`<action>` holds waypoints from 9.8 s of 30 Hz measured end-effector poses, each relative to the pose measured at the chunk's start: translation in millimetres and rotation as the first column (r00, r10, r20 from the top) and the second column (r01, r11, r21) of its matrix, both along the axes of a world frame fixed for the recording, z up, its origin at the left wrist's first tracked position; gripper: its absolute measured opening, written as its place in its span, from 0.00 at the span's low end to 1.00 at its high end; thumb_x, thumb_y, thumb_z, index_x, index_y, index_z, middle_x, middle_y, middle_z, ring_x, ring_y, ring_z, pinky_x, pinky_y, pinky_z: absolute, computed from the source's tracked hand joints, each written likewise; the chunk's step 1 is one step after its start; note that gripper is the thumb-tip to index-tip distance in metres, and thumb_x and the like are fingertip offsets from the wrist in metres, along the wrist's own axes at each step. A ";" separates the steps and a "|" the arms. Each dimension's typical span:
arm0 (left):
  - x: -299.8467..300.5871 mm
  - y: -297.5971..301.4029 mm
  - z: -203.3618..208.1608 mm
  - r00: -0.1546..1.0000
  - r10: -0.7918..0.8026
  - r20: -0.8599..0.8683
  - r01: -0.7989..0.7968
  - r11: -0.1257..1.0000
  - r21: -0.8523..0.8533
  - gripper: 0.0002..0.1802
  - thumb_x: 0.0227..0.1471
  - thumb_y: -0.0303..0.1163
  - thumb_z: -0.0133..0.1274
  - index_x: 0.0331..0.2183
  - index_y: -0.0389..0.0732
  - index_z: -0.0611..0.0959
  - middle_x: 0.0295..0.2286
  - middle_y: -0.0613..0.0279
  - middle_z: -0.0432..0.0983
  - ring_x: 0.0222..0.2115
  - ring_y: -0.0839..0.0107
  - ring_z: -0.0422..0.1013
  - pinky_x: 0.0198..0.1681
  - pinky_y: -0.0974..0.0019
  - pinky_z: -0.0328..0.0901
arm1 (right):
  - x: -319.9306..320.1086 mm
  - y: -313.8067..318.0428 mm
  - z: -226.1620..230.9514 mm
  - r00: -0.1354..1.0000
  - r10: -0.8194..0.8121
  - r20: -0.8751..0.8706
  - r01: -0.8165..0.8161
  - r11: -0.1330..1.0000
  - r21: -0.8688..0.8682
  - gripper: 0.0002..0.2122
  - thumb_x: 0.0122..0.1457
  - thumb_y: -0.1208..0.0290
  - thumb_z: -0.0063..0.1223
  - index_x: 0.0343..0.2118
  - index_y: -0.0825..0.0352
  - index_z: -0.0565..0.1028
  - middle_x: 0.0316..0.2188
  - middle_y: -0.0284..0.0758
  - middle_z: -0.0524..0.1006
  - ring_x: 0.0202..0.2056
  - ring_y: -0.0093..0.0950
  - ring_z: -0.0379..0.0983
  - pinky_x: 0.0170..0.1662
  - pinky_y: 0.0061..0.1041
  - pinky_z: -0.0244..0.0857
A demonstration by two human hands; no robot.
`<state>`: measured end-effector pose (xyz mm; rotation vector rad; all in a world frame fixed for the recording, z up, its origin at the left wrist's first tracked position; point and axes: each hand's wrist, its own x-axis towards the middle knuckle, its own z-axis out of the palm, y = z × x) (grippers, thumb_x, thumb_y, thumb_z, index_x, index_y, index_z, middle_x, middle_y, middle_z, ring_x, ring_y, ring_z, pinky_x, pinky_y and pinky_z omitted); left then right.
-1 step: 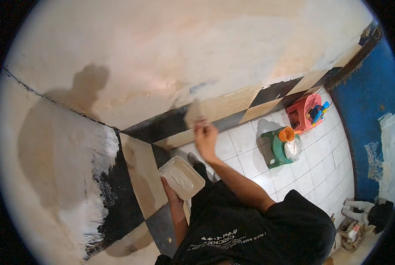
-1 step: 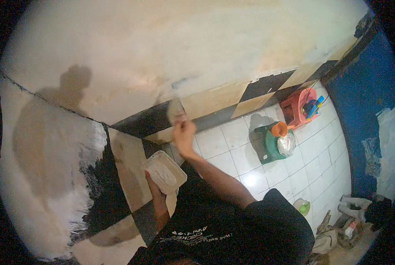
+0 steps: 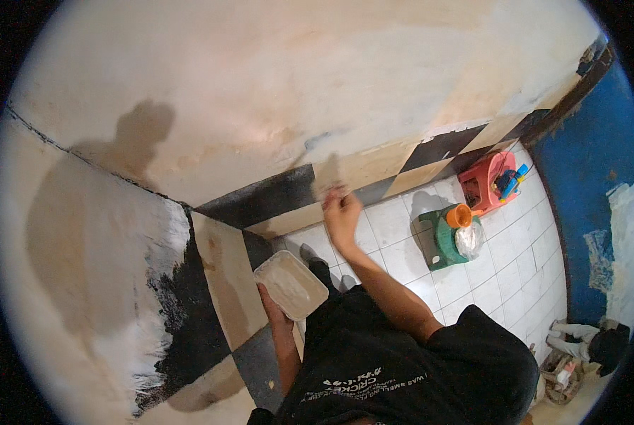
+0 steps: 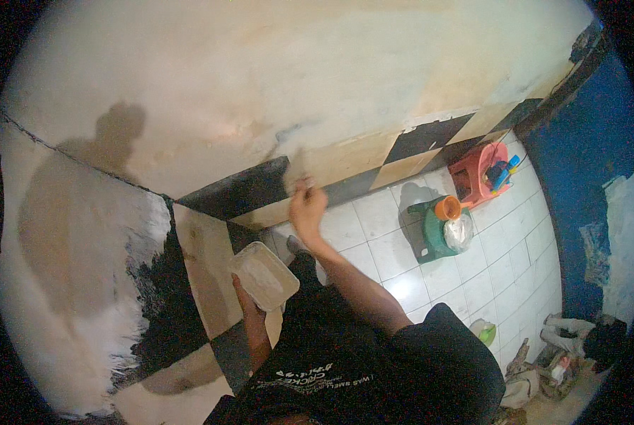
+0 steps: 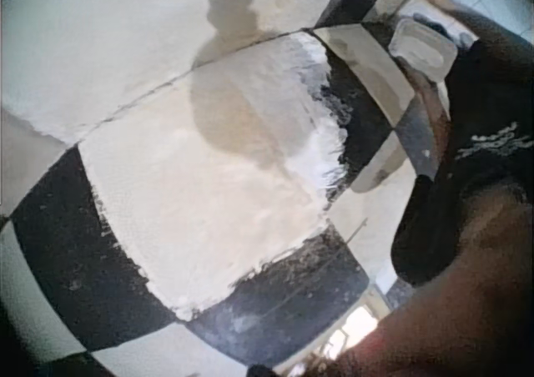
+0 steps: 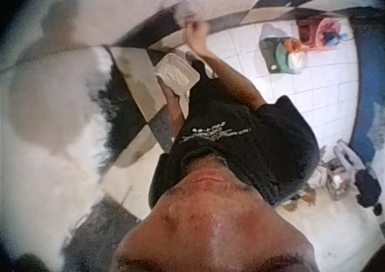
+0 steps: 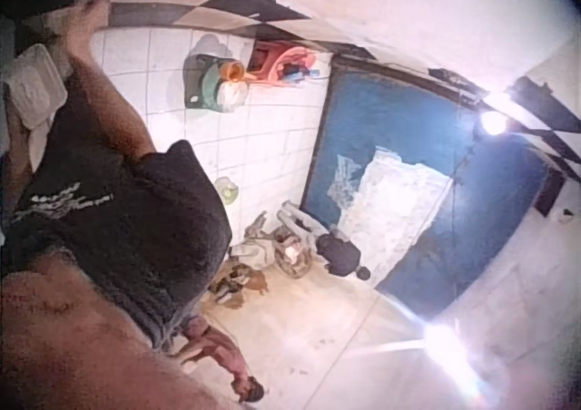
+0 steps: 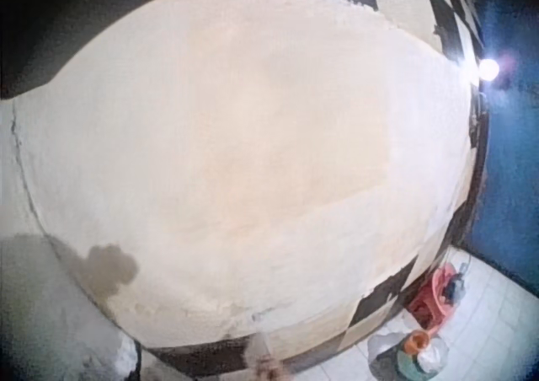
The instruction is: The person applies a white patching compound to a damaged area on a wall using a putty knife, spreading and smoothing the material over the surface while holding a container of the compound.
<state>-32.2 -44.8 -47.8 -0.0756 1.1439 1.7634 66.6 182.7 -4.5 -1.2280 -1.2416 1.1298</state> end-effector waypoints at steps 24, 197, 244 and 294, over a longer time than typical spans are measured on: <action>0.2 -14.3 -3.3 0.999 0.032 0.012 -0.033 0.996 0.087 0.39 0.54 0.61 0.36 0.56 0.42 0.59 0.52 0.52 0.61 0.51 0.55 0.61 0.52 0.52 0.60 | 0.9 70.6 21.7 0.815 -0.570 0.099 0.457 0.739 0.495 0.11 0.57 0.78 0.40 0.41 0.77 0.68 0.17 0.44 0.70 0.20 0.31 0.64 0.25 0.31 0.58; -15.0 -19.9 7.3 0.982 0.181 0.056 -0.186 0.978 0.096 0.36 0.57 0.57 0.32 0.56 0.39 0.59 0.53 0.51 0.60 0.52 0.57 0.61 0.54 0.56 0.59 | -89.4 116.8 165.0 0.332 -0.411 -0.849 -0.661 0.541 -0.520 0.17 0.60 0.84 0.31 0.50 0.89 0.53 0.49 0.57 0.62 0.49 0.42 0.64 0.55 0.32 0.63; -18.9 -18.1 -0.4 0.992 0.115 0.055 -0.121 0.984 0.133 0.39 0.54 0.60 0.36 0.57 0.40 0.58 0.53 0.52 0.59 0.53 0.58 0.60 0.54 0.57 0.59 | 37.6 69.5 198.2 0.442 0.059 -0.895 -0.397 0.908 -0.137 0.14 0.57 0.85 0.27 0.43 0.94 0.54 0.43 0.58 0.63 0.48 0.48 0.63 0.54 0.41 0.64; -25.7 -37.8 -44.6 0.987 0.037 0.156 -0.058 0.989 0.133 0.37 0.54 0.60 0.37 0.56 0.44 0.59 0.53 0.54 0.57 0.53 0.55 0.57 0.54 0.50 0.57 | -184.3 40.4 65.0 0.898 -0.429 -0.097 0.440 0.883 0.164 0.26 0.52 0.83 0.38 0.55 0.82 0.53 0.39 0.56 0.71 0.42 0.43 0.69 0.46 0.28 0.60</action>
